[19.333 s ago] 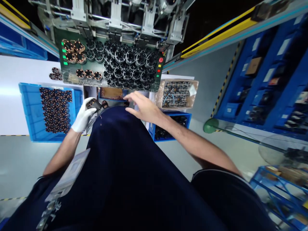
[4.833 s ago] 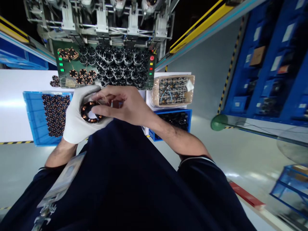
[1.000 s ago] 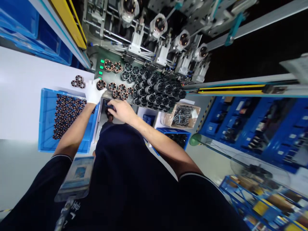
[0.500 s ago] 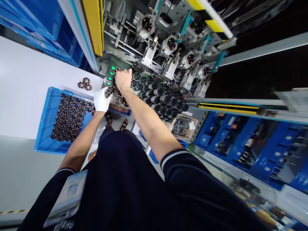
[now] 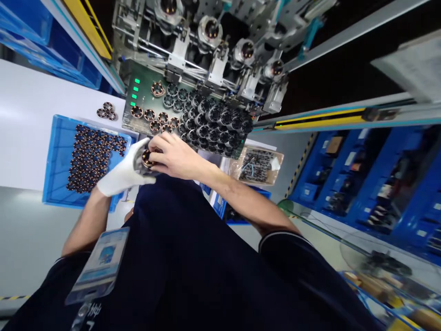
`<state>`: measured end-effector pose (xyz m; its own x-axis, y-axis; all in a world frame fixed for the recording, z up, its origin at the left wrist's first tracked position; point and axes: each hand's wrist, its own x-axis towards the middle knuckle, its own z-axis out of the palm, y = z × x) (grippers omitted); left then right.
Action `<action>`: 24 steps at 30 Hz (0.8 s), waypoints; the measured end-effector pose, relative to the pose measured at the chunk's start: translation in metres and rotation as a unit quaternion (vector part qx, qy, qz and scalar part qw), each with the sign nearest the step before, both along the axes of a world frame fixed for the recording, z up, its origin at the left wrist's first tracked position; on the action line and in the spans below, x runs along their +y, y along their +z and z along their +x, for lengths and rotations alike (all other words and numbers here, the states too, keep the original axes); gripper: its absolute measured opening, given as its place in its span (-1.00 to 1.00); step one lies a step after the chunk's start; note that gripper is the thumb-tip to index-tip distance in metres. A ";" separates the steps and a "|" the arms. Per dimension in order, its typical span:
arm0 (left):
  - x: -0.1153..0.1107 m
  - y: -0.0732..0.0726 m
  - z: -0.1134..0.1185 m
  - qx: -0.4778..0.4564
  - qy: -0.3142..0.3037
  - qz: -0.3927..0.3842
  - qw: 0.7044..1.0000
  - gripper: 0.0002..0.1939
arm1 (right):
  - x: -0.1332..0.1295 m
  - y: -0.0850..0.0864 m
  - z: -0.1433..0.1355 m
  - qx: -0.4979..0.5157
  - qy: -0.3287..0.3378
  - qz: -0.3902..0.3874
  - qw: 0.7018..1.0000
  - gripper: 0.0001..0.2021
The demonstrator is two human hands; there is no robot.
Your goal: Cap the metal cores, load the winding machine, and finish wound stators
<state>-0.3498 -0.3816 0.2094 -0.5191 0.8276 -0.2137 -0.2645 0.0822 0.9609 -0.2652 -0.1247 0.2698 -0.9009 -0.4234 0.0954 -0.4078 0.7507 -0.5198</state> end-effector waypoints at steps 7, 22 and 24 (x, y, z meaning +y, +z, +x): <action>0.086 0.083 0.078 -0.060 0.044 -0.076 0.994 -0.41 | 0.052 0.055 0.091 0.182 -0.060 0.019 0.981 -0.50; 0.162 0.149 0.167 0.322 0.171 -0.047 0.930 -0.51 | 0.118 0.125 0.217 0.252 -0.177 0.035 0.951 -0.83; 0.161 0.153 0.168 0.361 0.177 -0.060 0.914 -0.50 | 0.122 0.129 0.227 0.213 -0.203 0.054 0.954 -0.84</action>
